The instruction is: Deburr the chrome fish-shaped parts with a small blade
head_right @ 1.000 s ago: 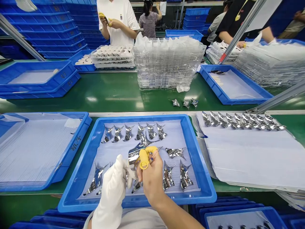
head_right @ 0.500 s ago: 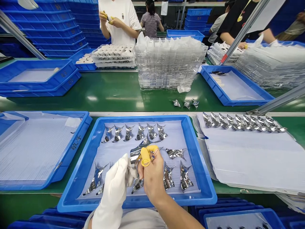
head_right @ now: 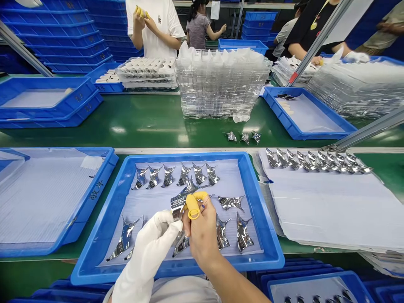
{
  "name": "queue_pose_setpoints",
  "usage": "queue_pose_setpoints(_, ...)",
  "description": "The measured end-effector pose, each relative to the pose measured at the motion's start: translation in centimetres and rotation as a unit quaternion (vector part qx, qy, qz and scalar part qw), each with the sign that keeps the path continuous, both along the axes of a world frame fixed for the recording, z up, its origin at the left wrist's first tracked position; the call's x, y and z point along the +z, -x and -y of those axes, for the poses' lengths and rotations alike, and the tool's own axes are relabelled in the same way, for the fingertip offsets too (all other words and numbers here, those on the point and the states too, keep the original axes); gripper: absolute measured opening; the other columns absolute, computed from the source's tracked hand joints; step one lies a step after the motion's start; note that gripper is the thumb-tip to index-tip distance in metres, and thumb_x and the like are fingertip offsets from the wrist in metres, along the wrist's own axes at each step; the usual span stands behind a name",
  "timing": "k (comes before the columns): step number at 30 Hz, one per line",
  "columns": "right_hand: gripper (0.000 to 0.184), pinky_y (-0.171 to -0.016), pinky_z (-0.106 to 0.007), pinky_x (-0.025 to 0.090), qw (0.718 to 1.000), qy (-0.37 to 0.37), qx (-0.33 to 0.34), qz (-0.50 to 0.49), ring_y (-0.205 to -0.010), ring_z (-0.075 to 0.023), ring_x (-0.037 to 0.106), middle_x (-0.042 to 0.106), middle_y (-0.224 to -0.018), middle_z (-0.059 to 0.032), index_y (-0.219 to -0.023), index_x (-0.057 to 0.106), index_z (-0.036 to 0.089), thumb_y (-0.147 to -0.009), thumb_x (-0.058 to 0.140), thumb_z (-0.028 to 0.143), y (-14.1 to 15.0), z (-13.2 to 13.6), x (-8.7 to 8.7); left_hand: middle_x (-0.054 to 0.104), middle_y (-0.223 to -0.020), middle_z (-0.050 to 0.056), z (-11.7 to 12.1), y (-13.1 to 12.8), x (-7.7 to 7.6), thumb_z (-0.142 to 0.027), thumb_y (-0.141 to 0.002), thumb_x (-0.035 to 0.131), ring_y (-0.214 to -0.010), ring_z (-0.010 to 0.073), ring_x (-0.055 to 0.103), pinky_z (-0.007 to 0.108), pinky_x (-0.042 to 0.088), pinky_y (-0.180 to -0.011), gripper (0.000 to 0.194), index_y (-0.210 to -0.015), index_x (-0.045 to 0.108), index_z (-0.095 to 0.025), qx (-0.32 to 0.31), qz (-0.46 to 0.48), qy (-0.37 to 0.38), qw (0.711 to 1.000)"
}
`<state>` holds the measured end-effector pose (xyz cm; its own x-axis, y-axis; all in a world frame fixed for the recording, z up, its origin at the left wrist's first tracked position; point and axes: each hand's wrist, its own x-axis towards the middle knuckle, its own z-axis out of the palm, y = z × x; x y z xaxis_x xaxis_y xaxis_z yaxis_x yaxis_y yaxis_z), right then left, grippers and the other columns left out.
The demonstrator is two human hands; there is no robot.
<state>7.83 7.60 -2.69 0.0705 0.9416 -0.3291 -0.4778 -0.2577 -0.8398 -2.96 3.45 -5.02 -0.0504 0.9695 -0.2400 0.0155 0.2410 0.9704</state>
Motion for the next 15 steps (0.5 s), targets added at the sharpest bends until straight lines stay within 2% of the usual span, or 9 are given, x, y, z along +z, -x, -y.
queue_pose_setpoints(3,0.037,-0.041,-0.017,0.024,1.000,-0.002,0.013,-0.010,-0.034,-0.0046,0.023,0.039,-0.033,0.0148,-0.075,0.046,0.025,-0.084,0.074,0.047,-0.06,0.03,0.03,0.059,-0.076,0.000,0.02,0.54,0.30,-0.041,-0.092,0.066,-0.066,0.0145,0.054,0.027,0.049,-0.064,0.022,-0.083,0.062,-0.021,-0.017,0.004,-0.047,0.999)
queue_pose_setpoints(6,0.036,-0.041,-0.017,0.024,1.000,0.003,0.017,-0.015,-0.033,-0.0046,0.023,0.040,-0.033,0.0151,-0.076,0.047,0.025,-0.085,0.073,0.048,-0.03,0.17,0.05,0.061,-0.078,0.001,0.02,0.96,0.47,-0.042,-0.098,0.060,-0.068,0.0150,0.055,0.027,0.049,-0.067,0.026,-0.085,0.066,-0.020,-0.026,0.007,-0.079,0.997)
queue_pose_setpoints(10,0.035,-0.041,-0.016,0.025,1.000,-0.002,0.016,-0.008,-0.033,-0.0038,0.024,0.041,-0.034,0.0154,-0.076,0.048,0.024,-0.085,0.075,0.046,0.23,0.39,-0.02,0.058,-0.066,-0.001,-0.08,0.78,0.71,-0.051,-0.100,0.057,-0.061,0.0140,0.051,0.026,0.044,-0.062,0.041,-0.072,0.060,-0.021,0.016,0.034,-0.044,0.998)
queue_pose_setpoints(13,0.035,-0.042,-0.017,0.025,1.000,-0.003,0.011,-0.002,-0.033,-0.0032,0.025,0.042,-0.035,0.0155,-0.078,0.050,0.024,-0.085,0.076,0.046,0.47,0.56,-0.13,0.054,-0.058,-0.002,-0.34,0.42,0.92,-0.060,-0.092,0.065,-0.055,0.0133,0.046,0.026,0.041,-0.056,0.049,-0.064,0.054,-0.021,0.056,0.002,-0.004,0.998)
queue_pose_setpoints(15,0.035,-0.042,-0.017,0.025,1.000,-0.002,0.008,0.007,-0.033,-0.0033,0.025,0.041,-0.035,0.0157,-0.078,0.051,0.024,-0.085,0.076,0.048,0.49,0.63,-0.18,0.052,-0.055,-0.002,-0.47,0.34,0.93,-0.060,-0.091,0.067,-0.052,0.0134,0.045,0.026,0.040,-0.053,0.050,-0.060,0.053,-0.023,0.066,-0.026,0.001,0.998)
